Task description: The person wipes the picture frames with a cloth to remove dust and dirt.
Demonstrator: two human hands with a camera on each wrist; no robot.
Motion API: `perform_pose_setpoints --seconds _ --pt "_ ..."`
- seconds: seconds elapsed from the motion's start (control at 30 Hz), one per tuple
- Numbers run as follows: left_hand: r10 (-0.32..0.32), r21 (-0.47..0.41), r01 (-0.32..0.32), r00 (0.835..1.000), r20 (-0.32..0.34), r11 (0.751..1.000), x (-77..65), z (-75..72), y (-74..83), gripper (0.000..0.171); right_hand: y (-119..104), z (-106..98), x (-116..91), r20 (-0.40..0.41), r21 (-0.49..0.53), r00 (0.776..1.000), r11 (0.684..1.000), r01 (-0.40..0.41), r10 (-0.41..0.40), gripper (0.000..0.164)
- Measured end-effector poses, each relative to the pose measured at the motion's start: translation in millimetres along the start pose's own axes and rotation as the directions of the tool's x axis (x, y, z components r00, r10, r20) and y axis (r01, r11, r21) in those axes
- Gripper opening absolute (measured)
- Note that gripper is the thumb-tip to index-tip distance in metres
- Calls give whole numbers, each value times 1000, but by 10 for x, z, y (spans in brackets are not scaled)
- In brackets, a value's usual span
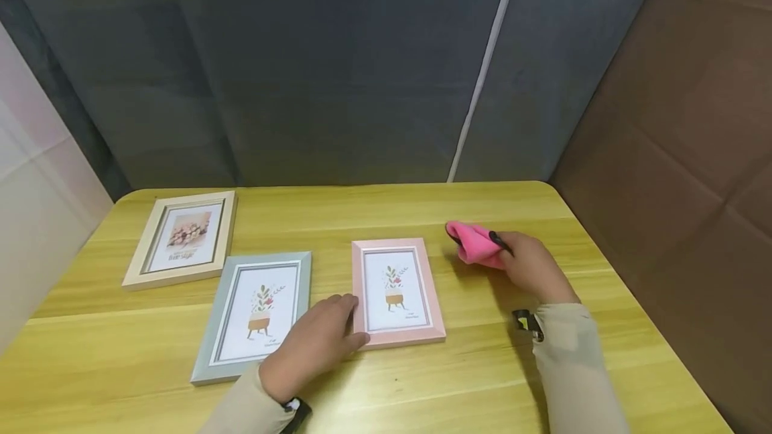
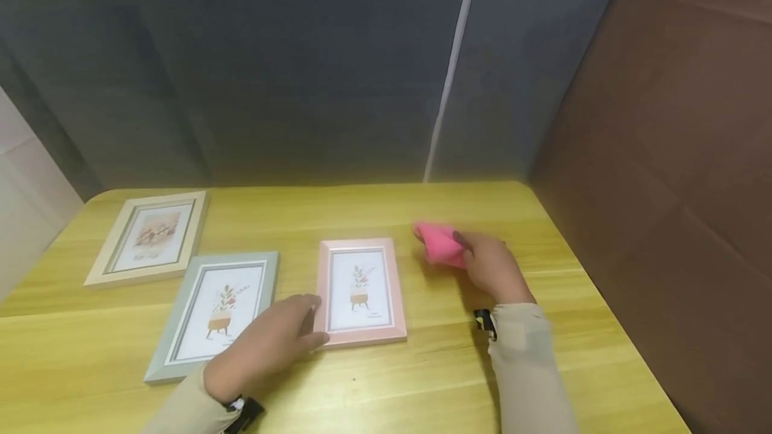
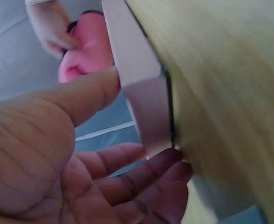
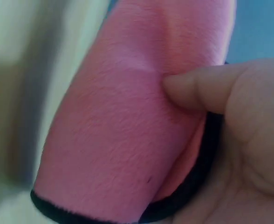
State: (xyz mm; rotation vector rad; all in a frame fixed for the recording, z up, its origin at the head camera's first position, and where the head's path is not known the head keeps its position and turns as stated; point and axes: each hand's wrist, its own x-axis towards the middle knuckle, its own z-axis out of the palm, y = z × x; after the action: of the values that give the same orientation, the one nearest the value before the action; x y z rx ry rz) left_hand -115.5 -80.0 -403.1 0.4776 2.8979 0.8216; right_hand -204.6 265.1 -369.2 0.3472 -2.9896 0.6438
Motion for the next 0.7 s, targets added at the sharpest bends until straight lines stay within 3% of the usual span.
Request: perform_pose_setpoints --seconds 0.17,0.27,0.43,0.57,0.7 --pt "-5 7 4 998 55 1000 -13 -73 -4 47 -500 167 50 -71 23 988 990 140 -138 32" --pt "2 12 -3 999 43 1000 -12 -96 -33 48 -702 360 77 -14 -3 982 982 190 -190 37" --pt "14 2 -14 1000 25 1000 -8 -82 -31 54 -779 607 83 149 -83 976 981 174 -161 44" --pt "6 12 -6 999 33 1000 -19 -71 -29 62 -763 655 80 181 -96 975 985 145 -126 46" --pt "22 32 -23 999 30 999 -29 -76 -40 60 -781 633 39 219 -110 968 982 152 -126 44"
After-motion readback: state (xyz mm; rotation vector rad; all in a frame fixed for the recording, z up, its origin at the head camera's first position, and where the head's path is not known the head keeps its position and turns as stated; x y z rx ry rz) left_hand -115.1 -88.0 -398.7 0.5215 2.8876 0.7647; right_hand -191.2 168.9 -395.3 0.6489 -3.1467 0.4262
